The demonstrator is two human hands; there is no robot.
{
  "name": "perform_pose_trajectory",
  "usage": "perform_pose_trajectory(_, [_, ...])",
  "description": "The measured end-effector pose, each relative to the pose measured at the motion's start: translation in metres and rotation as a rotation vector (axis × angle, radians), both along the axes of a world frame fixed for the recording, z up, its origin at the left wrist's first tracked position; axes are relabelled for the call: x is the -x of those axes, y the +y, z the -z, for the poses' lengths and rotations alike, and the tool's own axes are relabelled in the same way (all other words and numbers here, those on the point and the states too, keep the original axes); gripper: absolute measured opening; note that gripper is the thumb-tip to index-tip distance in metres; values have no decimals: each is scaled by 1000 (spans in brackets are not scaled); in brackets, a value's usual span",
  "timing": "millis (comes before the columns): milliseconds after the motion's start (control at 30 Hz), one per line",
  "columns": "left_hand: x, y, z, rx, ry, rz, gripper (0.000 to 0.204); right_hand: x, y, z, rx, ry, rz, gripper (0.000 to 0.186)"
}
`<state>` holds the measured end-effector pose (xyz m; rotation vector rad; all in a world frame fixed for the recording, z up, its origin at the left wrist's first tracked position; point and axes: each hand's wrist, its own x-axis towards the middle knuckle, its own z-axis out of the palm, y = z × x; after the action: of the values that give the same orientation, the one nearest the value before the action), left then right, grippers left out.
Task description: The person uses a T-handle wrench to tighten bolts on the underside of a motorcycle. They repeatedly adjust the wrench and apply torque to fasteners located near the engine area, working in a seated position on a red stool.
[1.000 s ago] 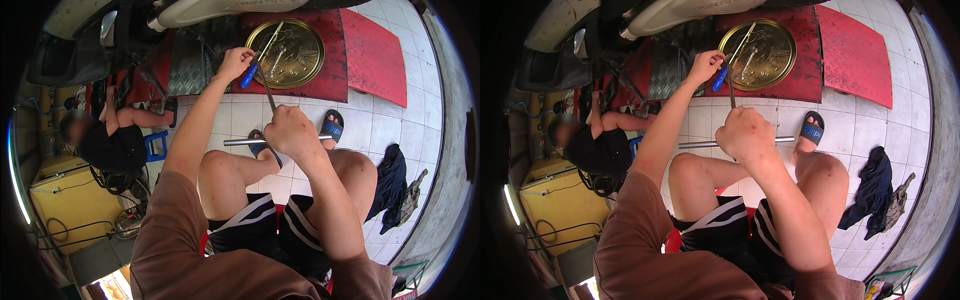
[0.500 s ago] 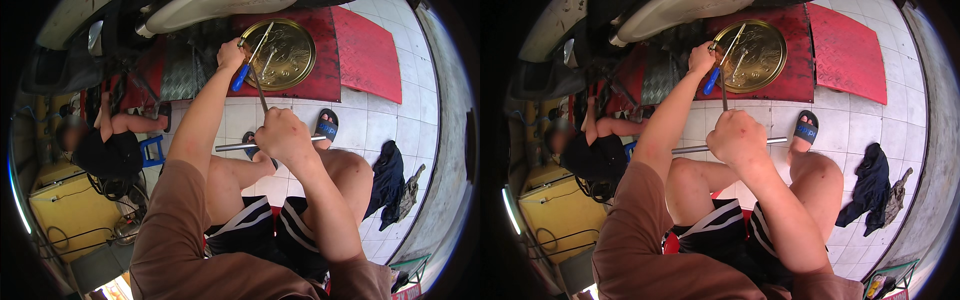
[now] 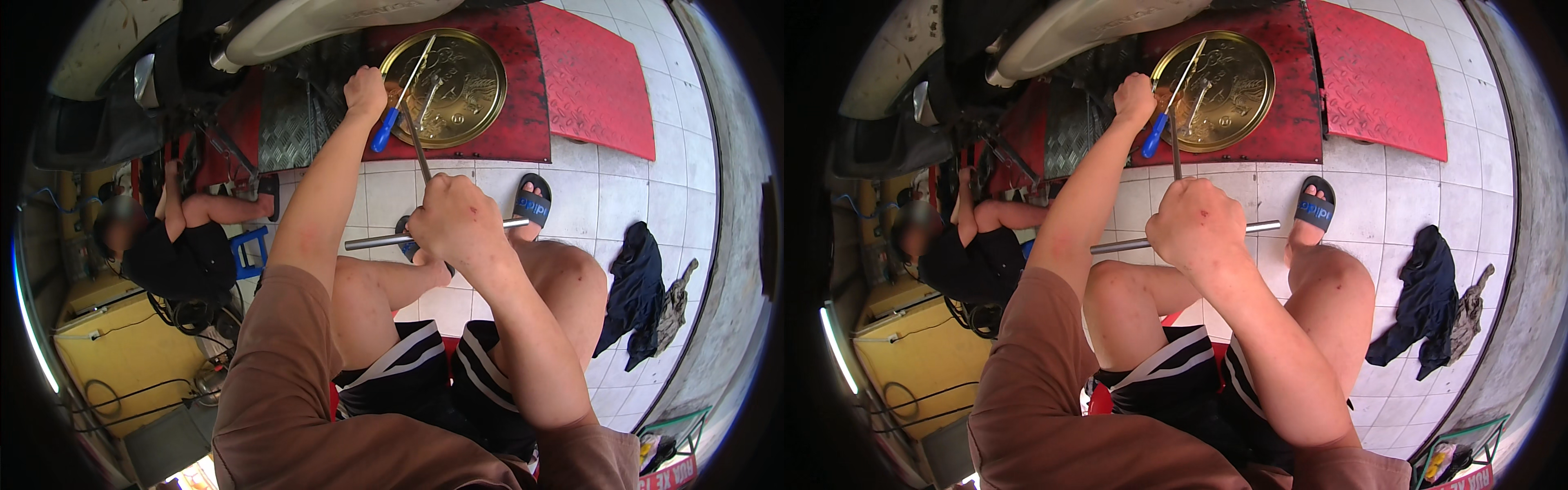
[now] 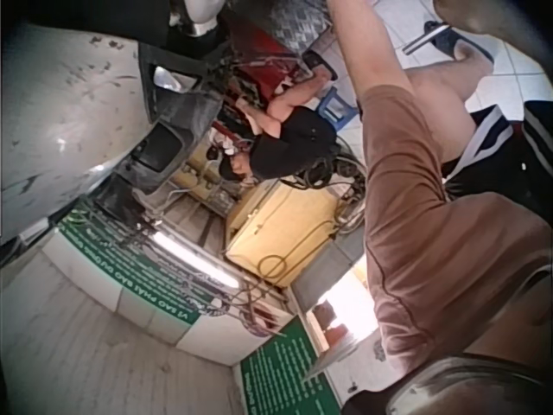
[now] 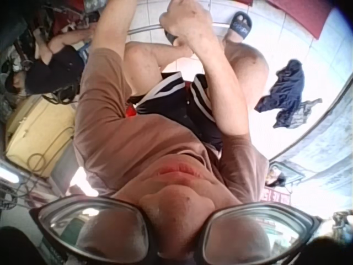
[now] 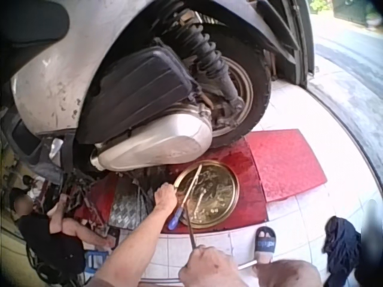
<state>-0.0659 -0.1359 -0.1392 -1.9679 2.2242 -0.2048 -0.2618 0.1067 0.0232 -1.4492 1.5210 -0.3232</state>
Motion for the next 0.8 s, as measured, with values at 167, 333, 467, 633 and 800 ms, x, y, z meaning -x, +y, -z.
perform_pose_trajectory(167, [-6,8,-9,91,188,160,21,1,-3,-2,-40,-19,52,28])
perform_pose_trajectory(333, [-9,9,-18,-136,889,-79,17,-1,-3,3,2,-30,90,26])
perform_pose_trajectory(467, [-5,19,-25,-406,1518,-319,16,0,-5,4,64,-36,101,26])
perform_pose_trajectory(633, [0,36,-33,-469,1665,-324,23,0,-4,7,134,-54,151,27])
perform_pose_trajectory(800, [-2,33,-26,-376,1648,-334,28,-5,-4,7,127,-76,127,28])
